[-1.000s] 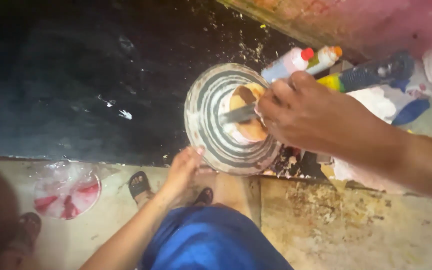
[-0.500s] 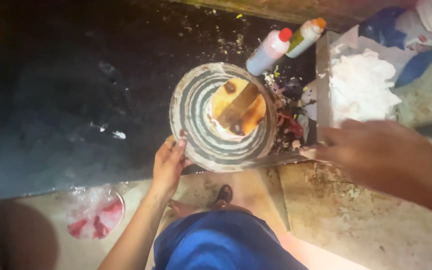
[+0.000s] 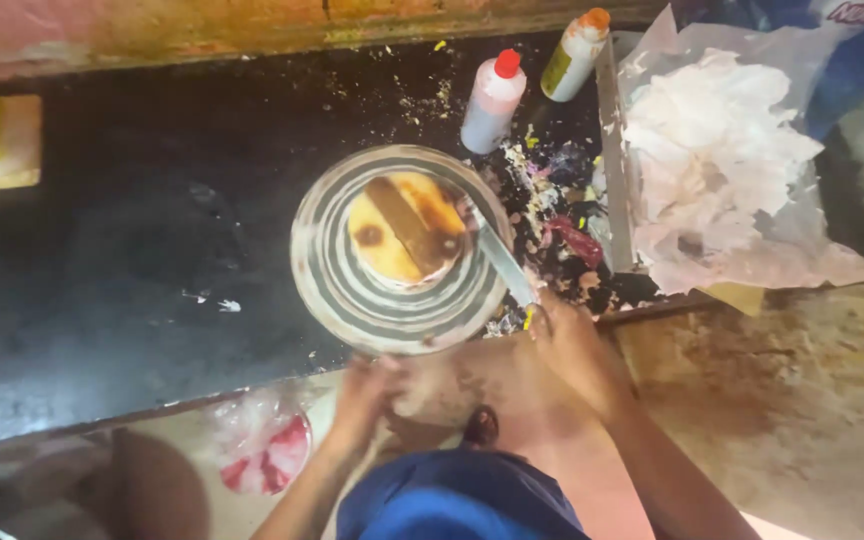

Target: The person stacks cake pieces onto a turntable, applies frosting over the assembled cake using a spatula, and smooths the icing around the top and sides while rotating the turntable.

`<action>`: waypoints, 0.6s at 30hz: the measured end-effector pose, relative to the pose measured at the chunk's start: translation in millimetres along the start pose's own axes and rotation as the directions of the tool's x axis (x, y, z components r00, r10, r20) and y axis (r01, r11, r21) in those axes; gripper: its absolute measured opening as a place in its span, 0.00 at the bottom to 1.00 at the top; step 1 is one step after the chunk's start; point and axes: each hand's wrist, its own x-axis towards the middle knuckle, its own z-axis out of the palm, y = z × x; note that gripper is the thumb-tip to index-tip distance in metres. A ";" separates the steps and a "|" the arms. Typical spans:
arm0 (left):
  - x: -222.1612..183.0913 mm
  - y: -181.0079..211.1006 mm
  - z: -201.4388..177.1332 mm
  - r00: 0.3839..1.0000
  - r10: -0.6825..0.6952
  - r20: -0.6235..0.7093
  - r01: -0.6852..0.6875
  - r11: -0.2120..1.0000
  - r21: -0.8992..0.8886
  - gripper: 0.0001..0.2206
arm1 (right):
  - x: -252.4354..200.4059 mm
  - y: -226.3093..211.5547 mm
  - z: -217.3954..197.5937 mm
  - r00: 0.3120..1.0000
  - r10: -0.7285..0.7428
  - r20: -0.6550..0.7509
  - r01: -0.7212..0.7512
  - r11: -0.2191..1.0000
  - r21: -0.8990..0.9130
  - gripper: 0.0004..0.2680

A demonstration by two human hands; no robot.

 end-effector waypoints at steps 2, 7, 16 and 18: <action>14.4 29.9 -12.7 0.979 0.086 -0.187 -0.102 0.992 -0.074 0.20 | -3.6 -8.9 3.1 1.000 -0.015 -0.023 0.015 1.000 0.020 0.13; 29.7 40.7 -8.6 0.900 0.149 -0.409 -0.239 0.955 -0.177 0.24 | -4.2 9.3 2.6 0.990 -0.131 -0.051 0.132 0.991 0.015 0.14; -30.2 -31.6 116.2 0.994 0.108 -0.031 -0.102 0.982 0.158 0.19 | -35.2 71.1 -0.3 0.944 -0.329 -0.030 0.331 0.941 0.068 0.12; -21.2 -34.3 144.3 0.998 0.065 0.013 -0.066 0.991 0.113 0.15 | -53.7 79.8 -11.2 0.970 -0.226 0.084 0.204 0.955 0.216 0.13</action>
